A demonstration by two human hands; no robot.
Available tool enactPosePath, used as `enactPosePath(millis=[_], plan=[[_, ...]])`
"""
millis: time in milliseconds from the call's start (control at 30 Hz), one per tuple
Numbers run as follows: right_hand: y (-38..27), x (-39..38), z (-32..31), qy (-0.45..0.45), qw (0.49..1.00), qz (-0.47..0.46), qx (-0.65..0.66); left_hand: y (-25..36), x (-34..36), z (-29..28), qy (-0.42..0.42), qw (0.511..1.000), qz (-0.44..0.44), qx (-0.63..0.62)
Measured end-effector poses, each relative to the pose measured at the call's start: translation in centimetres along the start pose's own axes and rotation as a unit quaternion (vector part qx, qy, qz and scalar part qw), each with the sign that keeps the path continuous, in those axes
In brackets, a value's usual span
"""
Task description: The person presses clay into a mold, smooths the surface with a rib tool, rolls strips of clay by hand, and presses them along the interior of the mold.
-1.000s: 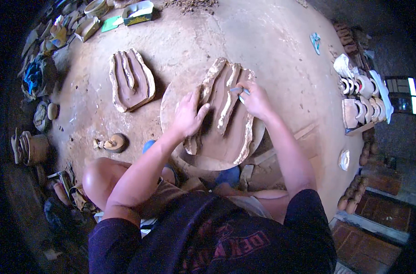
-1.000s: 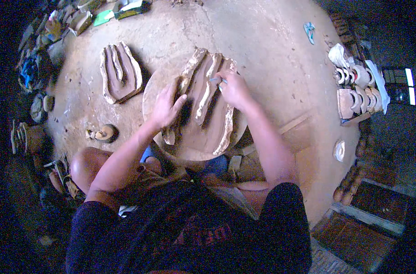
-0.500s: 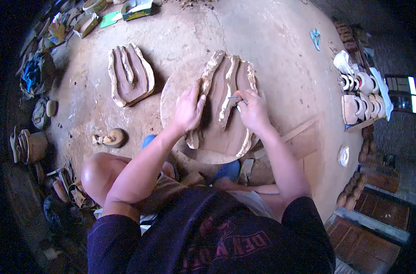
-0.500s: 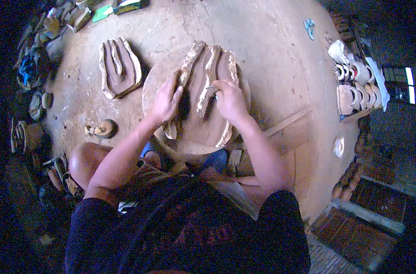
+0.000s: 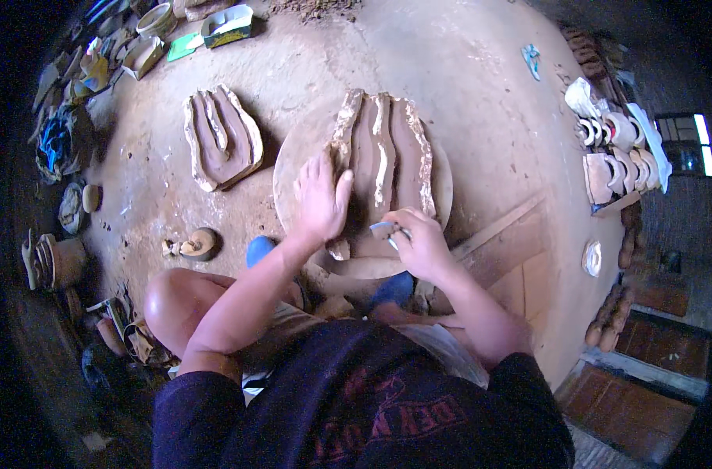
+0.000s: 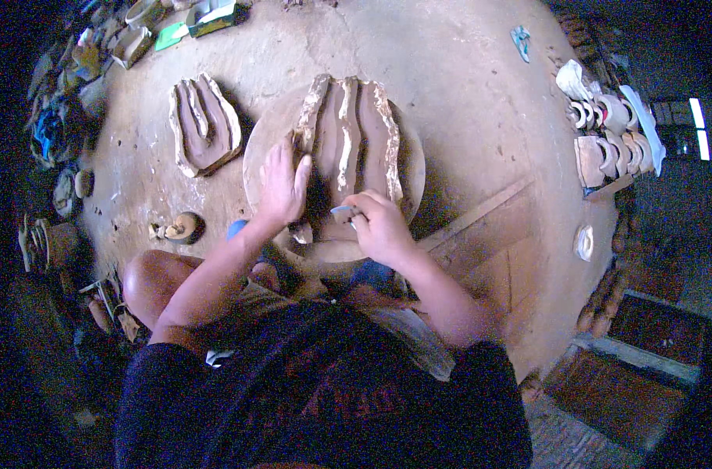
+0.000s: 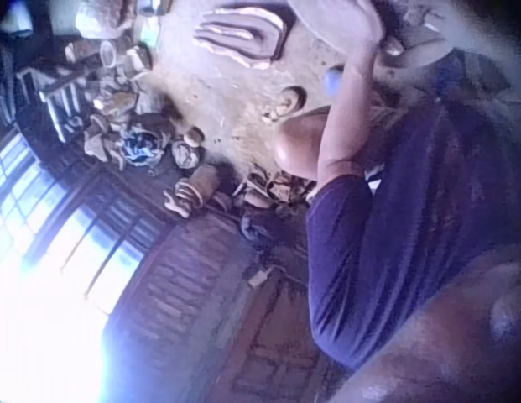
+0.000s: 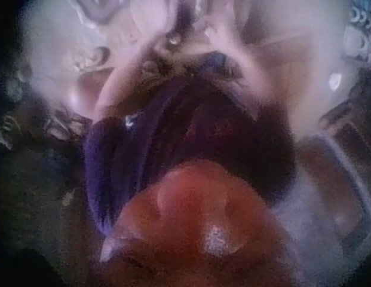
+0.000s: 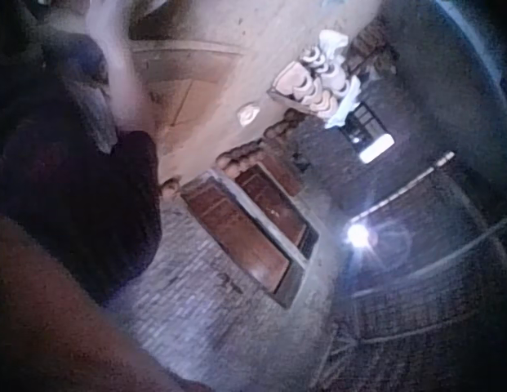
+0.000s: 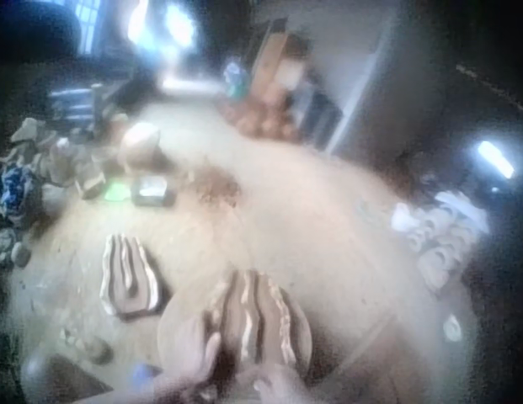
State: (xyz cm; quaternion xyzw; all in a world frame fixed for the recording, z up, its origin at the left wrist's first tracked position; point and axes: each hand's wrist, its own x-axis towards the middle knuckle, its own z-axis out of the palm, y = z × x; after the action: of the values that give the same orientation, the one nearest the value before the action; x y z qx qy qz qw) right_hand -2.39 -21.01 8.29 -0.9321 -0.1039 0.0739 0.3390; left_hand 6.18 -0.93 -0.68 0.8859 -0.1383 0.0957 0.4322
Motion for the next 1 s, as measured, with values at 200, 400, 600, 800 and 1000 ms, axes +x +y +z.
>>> enactPosePath(millis=[200, 400, 600, 800, 1000], plan=[[-2.6, -1.1, -1.0, 0.173, 0.956, 0.101, 0.213, 8.3, -3.2, -1.3, -0.198, 0.961, 0.011, -0.194], [3.1, -0.8, -5.0, 0.296, 0.919, 0.163, 0.204, 8.0, 1.0, -2.1, 0.006, 0.954, -0.098, -0.284], [16.2, -2.7, -7.1, 0.222, 0.911, 0.320, -0.133, -1.8, 5.2, -1.7, 0.131, 0.979, -0.137, -0.078], [11.5, 4.0, -7.8, 0.175, 0.955, 0.240, -0.019, -1.9, 3.4, -0.4, 0.078, 0.991, -0.110, -0.004], [5.1, 17.4, -4.7, 0.065, 0.992, 0.096, -0.053, -4.4, 3.5, 1.8, 0.119, 0.990, -0.072, -0.038]])
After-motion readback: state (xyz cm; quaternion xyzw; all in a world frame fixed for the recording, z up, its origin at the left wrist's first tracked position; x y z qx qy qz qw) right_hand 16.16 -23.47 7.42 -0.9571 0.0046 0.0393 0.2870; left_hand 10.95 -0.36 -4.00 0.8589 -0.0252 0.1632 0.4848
